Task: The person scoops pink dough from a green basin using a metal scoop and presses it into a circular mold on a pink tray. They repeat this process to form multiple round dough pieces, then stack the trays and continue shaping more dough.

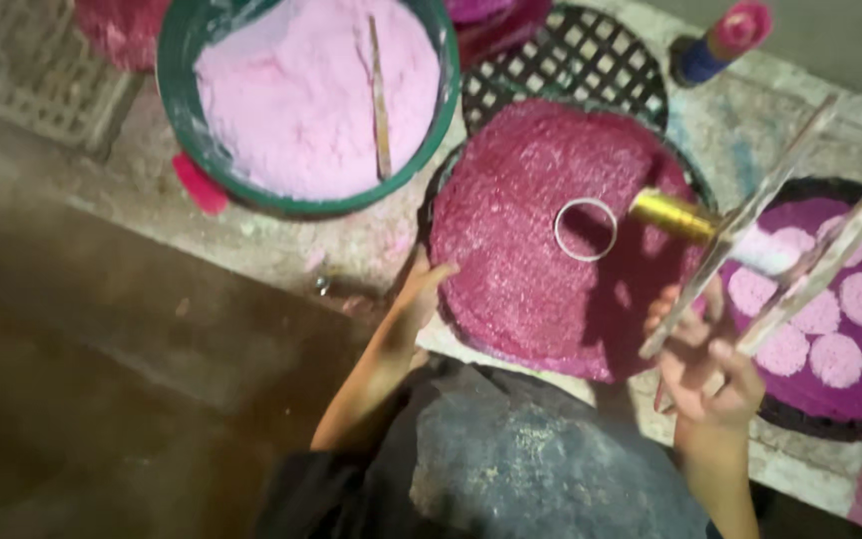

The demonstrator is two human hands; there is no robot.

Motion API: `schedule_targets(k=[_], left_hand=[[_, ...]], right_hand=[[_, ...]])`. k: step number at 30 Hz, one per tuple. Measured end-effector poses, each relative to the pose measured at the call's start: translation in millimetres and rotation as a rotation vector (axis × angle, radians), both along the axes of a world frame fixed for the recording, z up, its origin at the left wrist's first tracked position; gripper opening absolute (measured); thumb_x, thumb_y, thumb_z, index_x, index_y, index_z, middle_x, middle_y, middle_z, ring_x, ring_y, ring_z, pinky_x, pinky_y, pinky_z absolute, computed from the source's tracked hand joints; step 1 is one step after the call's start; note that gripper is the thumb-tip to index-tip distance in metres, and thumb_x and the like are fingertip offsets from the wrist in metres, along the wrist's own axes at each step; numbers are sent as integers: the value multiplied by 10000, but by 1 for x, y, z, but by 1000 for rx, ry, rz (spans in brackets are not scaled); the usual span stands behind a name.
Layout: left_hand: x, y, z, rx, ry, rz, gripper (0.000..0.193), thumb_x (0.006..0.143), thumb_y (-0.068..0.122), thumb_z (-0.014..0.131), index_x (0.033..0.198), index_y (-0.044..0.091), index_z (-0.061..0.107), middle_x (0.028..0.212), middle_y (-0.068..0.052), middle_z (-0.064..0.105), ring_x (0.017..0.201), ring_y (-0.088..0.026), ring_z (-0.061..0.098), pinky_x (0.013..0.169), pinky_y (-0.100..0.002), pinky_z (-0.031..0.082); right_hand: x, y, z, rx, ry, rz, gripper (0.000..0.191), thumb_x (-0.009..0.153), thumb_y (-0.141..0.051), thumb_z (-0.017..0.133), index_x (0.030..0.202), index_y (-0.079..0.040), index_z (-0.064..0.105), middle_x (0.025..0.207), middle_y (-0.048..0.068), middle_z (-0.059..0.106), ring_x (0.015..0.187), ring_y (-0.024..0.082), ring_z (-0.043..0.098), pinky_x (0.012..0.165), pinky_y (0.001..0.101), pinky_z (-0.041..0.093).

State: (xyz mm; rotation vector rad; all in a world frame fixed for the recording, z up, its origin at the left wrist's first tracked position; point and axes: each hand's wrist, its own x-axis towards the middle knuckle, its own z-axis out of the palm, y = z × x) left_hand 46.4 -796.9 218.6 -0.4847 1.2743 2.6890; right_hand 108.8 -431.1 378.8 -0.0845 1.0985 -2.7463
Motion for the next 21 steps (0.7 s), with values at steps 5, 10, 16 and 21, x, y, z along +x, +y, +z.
schedule_targets(k=[5, 10, 16, 21], left_hand=[[12, 7, 81, -1469, 505, 414, 478, 792, 130, 741, 1217, 20, 553, 1208, -169, 613, 1104, -371, 608, 962, -516, 459], [-56, 84, 101, -1209, 514, -185, 499, 907, 323, 747, 1248, -1, 580, 1228, -235, 617, 981, -388, 668, 817, -463, 566], [-105, 114, 98, -1519, 351, -511, 356, 914, 279, 657, 1178, 45, 601, 1055, -188, 725, 909, -365, 725, 806, -510, 574], [-61, 35, 122, -729, 515, -125, 166, 869, 72, 764, 1007, 11, 696, 994, -87, 723, 894, -244, 790, 736, -333, 625]], right_hand=[[13, -9, 8, -102, 21, 62, 821, 876, -182, 665, 1654, -245, 410, 1275, 218, 514, 1163, 361, 529, 1097, 570, 380], [11, 1, 5, 65, 90, 42, 378, 933, -256, 630, 1268, -83, 598, 1203, 180, 493, 1127, 312, 494, 1171, 562, 350], [21, 12, -8, 53, 159, 100, 299, 965, -231, 622, 1135, 15, 639, 1199, 180, 508, 1152, 308, 489, 1183, 522, 328], [39, 22, -2, 190, 67, -103, 538, 919, -237, 612, 1412, -119, 432, 1197, 182, 551, 1231, 324, 495, 1209, 555, 329]])
